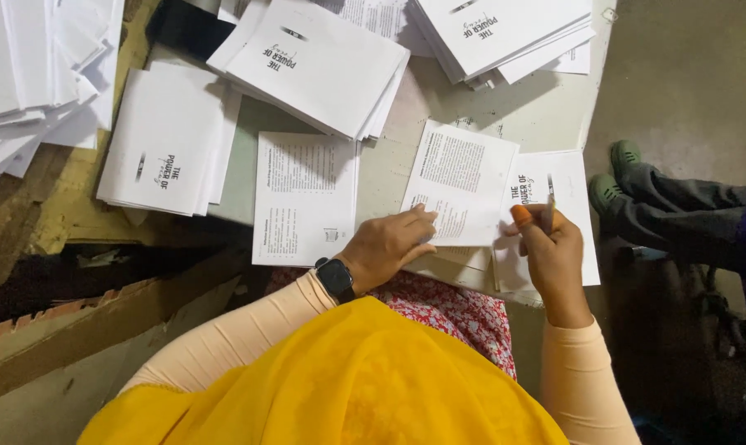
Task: Folding printed sheets into booklets, creasing the folds with a hand tool, and organizing them into neat stacks on a workbench.
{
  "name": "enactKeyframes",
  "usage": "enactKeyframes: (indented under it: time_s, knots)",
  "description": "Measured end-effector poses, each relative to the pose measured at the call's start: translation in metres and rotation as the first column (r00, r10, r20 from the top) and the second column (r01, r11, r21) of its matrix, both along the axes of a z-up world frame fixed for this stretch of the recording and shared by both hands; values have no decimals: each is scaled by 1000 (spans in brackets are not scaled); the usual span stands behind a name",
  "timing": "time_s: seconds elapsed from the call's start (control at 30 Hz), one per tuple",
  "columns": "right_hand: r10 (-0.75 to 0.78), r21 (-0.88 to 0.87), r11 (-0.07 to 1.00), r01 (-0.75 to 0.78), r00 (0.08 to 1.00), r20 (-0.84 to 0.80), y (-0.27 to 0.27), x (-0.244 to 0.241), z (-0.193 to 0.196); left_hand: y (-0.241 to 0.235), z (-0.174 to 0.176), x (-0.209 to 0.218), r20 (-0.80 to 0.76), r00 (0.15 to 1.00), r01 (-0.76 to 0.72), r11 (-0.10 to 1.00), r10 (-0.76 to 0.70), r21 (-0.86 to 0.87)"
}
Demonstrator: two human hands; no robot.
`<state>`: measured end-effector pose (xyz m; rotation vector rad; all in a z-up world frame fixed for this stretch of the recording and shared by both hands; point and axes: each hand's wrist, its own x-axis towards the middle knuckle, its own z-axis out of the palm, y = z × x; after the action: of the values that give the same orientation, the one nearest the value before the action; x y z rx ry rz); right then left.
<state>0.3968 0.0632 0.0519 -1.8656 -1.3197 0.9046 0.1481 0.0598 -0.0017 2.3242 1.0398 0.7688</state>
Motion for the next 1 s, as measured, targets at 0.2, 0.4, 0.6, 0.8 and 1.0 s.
enactKeyframes:
  time_s: [0.2,0.4,0.6,0.8,1.0]
  knots:
    - [-29,-116,993,-2,962,-272,12,-15,11,-4,-18,4,-22,1000,-17,997,18,70]
    - [149,-163,978,-133,985,90,11,-26,20,-10,-26,12,-59,998,2,976,11,216]
    - [139,-134,984,-122,982,131,5,-26,17,-12,-23,17,-65,992,122,966,-110,229]
    - [144,-115,984,-136,988,59,5,-20,9,-14,-29,19,-115,985,152,966,-130,210]
    - [135,-93,987,-132,990,33,4,-25,16,-13,-23,20,-128,981,169,965,-146,200]
